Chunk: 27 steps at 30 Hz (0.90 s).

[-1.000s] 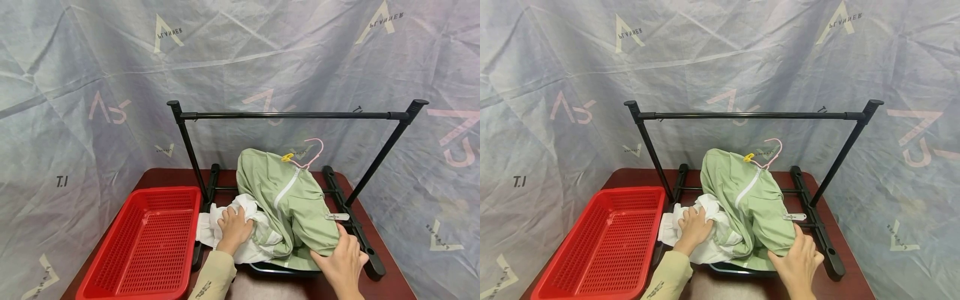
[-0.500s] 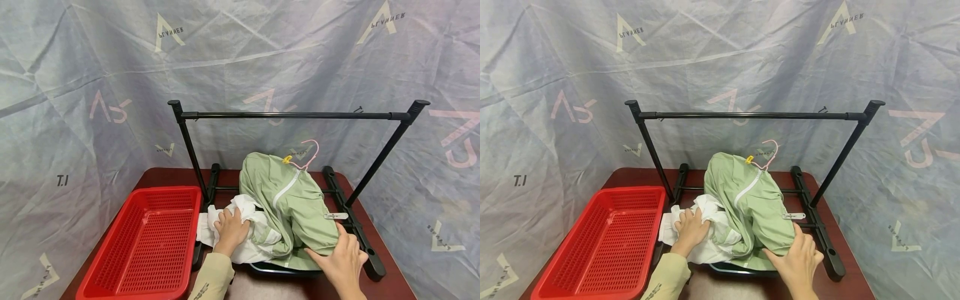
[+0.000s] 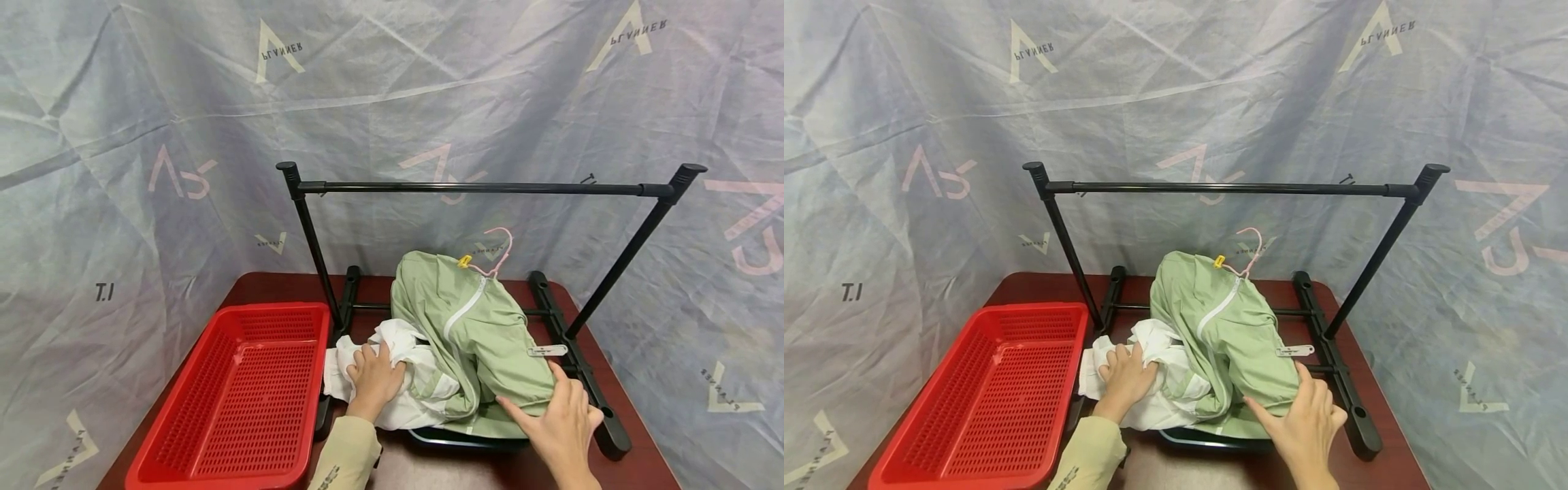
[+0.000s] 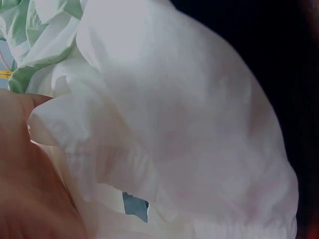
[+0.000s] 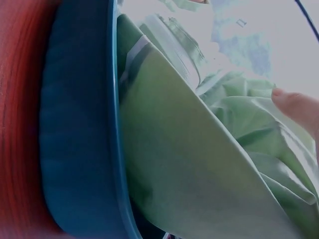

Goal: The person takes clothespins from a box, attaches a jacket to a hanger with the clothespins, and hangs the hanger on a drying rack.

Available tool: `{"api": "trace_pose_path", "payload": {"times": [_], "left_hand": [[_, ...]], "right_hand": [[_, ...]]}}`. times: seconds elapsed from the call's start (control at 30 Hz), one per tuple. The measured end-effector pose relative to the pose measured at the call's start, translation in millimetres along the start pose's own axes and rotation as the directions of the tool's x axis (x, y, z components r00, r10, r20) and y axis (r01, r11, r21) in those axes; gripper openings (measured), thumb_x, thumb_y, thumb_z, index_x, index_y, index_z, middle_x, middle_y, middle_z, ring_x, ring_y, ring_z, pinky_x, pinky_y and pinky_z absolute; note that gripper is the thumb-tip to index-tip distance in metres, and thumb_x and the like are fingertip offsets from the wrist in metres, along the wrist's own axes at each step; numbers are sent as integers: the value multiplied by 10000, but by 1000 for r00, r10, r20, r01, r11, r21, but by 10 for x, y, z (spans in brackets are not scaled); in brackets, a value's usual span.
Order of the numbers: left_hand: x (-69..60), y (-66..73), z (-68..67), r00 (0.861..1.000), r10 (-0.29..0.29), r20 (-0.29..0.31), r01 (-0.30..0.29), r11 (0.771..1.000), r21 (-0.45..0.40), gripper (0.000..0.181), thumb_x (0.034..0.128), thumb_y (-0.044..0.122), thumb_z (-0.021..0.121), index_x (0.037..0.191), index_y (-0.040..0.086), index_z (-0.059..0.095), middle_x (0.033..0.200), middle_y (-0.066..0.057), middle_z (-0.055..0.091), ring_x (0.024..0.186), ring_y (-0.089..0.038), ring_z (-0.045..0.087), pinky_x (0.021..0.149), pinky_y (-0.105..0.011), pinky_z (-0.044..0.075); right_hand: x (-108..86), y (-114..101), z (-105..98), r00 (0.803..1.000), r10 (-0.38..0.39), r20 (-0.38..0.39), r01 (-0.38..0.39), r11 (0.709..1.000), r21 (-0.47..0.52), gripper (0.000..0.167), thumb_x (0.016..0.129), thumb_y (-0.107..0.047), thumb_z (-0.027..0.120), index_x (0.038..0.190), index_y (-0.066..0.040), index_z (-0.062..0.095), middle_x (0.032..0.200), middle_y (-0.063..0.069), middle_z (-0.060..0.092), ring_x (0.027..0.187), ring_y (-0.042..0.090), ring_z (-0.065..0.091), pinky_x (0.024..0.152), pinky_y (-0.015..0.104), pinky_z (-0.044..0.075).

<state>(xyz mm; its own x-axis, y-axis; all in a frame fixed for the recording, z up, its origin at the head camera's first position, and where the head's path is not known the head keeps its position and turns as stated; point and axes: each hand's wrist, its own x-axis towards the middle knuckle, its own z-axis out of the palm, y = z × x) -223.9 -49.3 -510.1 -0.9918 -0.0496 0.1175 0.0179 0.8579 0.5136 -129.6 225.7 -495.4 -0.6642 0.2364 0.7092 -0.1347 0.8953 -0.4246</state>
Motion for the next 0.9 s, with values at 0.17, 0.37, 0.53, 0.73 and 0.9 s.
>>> {"api": "trace_pose_path", "payload": {"times": [0.17, 0.37, 0.53, 0.73, 0.9], "left_hand": [[-10, -27, 8, 1000, -12, -5, 12, 1000, 0, 495, 867, 352, 601, 1228, 17, 551, 1166, -271, 424, 1083, -447, 367, 781, -553, 283], [-21, -62, 23, 1000, -15, -26, 15, 1000, -10, 496, 855, 373, 615, 1188, 13, 545, 1183, -283, 423, 1081, -451, 370, 772, -554, 283], [-33, -92, 18, 1000, -23, -21, 23, 1000, -8, 503, 855, 390, 614, 1181, 14, 539, 1155, -278, 422, 1068, -445, 369, 768, -547, 277], [-56, -120, -3, 1000, -28, -13, 28, 1000, 6, 501, 861, 400, 602, 1171, 12, 538, 1096, -247, 416, 1043, -432, 368, 771, -544, 277], [-66, -129, -3, 999, -31, -11, 32, 999, 5, 497, 865, 398, 597, 1173, 13, 538, 1084, -239, 410, 1036, -430, 361, 766, -539, 273]], "right_hand": [[32, -6, -1, 1000, -9, -4, 9, 1000, -14, 1166, 678, -942, 430, 1312, 32, 526, 922, 225, 486, 751, 394, 406, 604, 542, 207], [90, -13, 1, 999, -41, -25, 41, 999, 4, 1069, 730, -883, 494, 1292, 25, 542, 891, 220, 465, 738, 392, 381, 631, 591, 204], [124, -25, -1, 998, -66, -17, 66, 998, 2, 1016, 768, -853, 489, 1280, 23, 549, 887, 211, 460, 727, 383, 377, 640, 589, 200], [162, -35, -3, 998, -59, 4, 59, 998, 9, 828, 916, -709, 441, 1288, 20, 562, 899, 212, 467, 742, 388, 396, 642, 545, 217], [181, -49, -3, 999, -47, 18, 47, 999, 1, 632, 967, -536, 516, 1288, 6, 571, 961, 225, 501, 777, 393, 425, 635, 493, 250]]}}
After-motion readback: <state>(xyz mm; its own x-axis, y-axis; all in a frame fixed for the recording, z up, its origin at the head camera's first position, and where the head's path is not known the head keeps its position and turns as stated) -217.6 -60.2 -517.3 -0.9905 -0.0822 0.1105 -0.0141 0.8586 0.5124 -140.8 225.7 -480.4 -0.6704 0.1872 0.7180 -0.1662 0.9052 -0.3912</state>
